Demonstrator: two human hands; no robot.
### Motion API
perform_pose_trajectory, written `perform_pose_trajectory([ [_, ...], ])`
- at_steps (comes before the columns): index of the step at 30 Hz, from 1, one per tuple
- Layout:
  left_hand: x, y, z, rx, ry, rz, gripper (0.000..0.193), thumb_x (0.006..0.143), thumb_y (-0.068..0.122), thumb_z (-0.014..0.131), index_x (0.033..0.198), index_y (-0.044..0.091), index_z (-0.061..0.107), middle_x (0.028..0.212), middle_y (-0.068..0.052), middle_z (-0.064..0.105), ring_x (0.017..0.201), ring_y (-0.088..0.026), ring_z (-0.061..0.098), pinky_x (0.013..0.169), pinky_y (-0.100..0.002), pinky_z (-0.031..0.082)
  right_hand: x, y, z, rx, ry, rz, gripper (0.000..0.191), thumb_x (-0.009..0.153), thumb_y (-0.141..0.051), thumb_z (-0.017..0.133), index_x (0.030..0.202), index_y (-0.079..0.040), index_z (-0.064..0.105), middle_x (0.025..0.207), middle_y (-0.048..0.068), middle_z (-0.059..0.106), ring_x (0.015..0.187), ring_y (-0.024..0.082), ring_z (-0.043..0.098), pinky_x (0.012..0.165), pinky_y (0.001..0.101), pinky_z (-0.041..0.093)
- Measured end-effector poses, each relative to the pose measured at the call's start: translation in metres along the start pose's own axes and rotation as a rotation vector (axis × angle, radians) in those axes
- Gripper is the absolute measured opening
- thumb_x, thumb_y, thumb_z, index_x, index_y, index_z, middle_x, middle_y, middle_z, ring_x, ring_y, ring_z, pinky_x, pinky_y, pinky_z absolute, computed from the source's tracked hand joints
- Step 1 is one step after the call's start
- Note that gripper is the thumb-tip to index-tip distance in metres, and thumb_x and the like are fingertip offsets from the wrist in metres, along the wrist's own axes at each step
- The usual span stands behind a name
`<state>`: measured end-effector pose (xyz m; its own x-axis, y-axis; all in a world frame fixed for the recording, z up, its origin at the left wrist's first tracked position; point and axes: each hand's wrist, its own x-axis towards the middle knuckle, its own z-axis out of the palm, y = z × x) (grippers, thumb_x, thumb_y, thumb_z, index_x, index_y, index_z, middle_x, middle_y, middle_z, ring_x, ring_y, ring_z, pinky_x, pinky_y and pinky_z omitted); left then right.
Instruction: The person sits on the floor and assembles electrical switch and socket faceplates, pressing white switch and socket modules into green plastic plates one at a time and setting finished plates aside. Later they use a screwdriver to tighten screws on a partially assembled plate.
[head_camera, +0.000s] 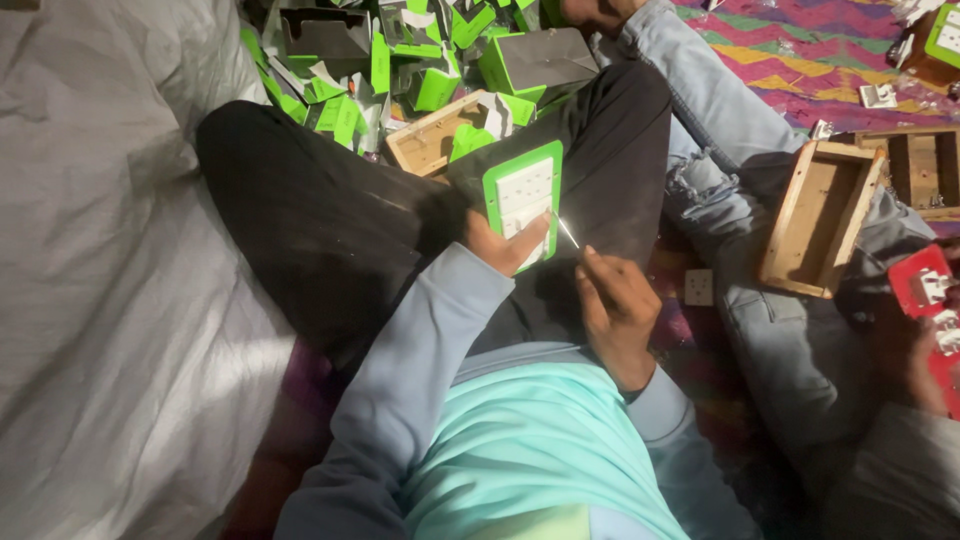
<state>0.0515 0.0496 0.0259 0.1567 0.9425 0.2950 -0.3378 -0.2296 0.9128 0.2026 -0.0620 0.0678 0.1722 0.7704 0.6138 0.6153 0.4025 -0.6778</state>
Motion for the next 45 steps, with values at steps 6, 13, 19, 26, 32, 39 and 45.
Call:
perform_pose_trajectory([
  [6, -0.002, 0.012, -0.002, 0.101, -0.029, -0.024, 0.033, 0.089, 0.006, 0.074, 0.120, -0.004, 0.070, 0.111, -0.014, 0.077, 0.099, -0.019, 0.076, 0.087, -0.032, 0.062, -0.001, 0.000, -0.002, -0.011, -0.005, -0.002, 0.029, 0.092, 0.005, 0.075, 0.121, 0.000, 0.073, 0.097, 0.015, 0.071, 0.084, 0.022, 0.070, 0.075, 0.0297, 0.054],
  [13, 0.001, 0.024, 0.002, 0.226, -0.025, 0.019, 0.031, 0.088, 0.010, 0.075, 0.116, -0.003, 0.072, 0.108, -0.013, 0.079, 0.096, -0.018, 0.078, 0.084, -0.032, 0.062, 0.003, -0.006, -0.002, -0.040, -0.016, 0.009, 0.028, 0.092, 0.004, 0.076, 0.120, 0.000, 0.073, 0.097, 0.015, 0.071, 0.085, 0.022, 0.070, 0.075, 0.0304, 0.054],
  [19, -0.001, 0.038, 0.005, 0.400, -0.055, 0.192, 0.033, 0.089, 0.015, 0.077, 0.117, 0.001, 0.071, 0.107, -0.013, 0.078, 0.097, -0.021, 0.079, 0.084, -0.033, 0.063, 0.011, -0.026, -0.022, -0.081, -0.092, 0.052, 0.024, 0.095, 0.000, 0.074, 0.119, 0.003, 0.073, 0.096, 0.016, 0.072, 0.082, 0.023, 0.069, 0.072, 0.0311, 0.052],
  [26, -0.002, 0.042, 0.016, 0.648, -0.056, 0.321, 0.029, 0.085, 0.016, 0.080, 0.112, 0.005, 0.075, 0.103, -0.012, 0.079, 0.090, -0.024, 0.079, 0.079, -0.033, 0.062, 0.024, -0.037, -0.041, -0.073, -0.179, 0.346, 0.018, 0.100, -0.007, 0.071, 0.116, 0.001, 0.074, 0.080, 0.011, 0.072, 0.066, 0.014, 0.067, 0.060, 0.0280, 0.050],
  [32, 0.000, 0.037, 0.021, 0.549, -0.076, 0.392, 0.023, 0.089, 0.013, 0.076, 0.109, 0.003, 0.072, 0.099, -0.016, 0.075, 0.088, -0.031, 0.076, 0.076, -0.037, 0.060, 0.027, -0.031, -0.048, -0.059, -0.142, 0.339, 0.023, 0.089, -0.010, 0.081, 0.100, 0.004, 0.067, 0.077, 0.011, 0.067, 0.063, 0.015, 0.059, 0.056, 0.0292, 0.046],
  [39, -0.003, 0.039, 0.020, 0.588, -0.107, 0.386, 0.021, 0.091, 0.013, 0.074, 0.109, 0.003, 0.070, 0.096, -0.018, 0.073, 0.087, -0.034, 0.074, 0.075, -0.040, 0.059, 0.027, -0.026, -0.053, -0.169, -0.192, 0.306, 0.012, 0.097, -0.012, 0.080, 0.100, 0.000, 0.076, 0.078, 0.009, 0.069, 0.062, 0.015, 0.063, 0.057, 0.0297, 0.046],
  [45, -0.004, 0.038, 0.023, 0.685, -0.096, 0.347, 0.018, 0.090, 0.015, 0.077, 0.101, 0.003, 0.069, 0.091, -0.018, 0.072, 0.084, -0.036, 0.073, 0.074, -0.041, 0.057, 0.031, -0.026, -0.053, -0.145, -0.157, 0.203, 0.019, 0.090, -0.012, 0.081, 0.094, 0.003, 0.072, 0.080, 0.013, 0.066, 0.064, 0.017, 0.060, 0.059, 0.0298, 0.046],
])
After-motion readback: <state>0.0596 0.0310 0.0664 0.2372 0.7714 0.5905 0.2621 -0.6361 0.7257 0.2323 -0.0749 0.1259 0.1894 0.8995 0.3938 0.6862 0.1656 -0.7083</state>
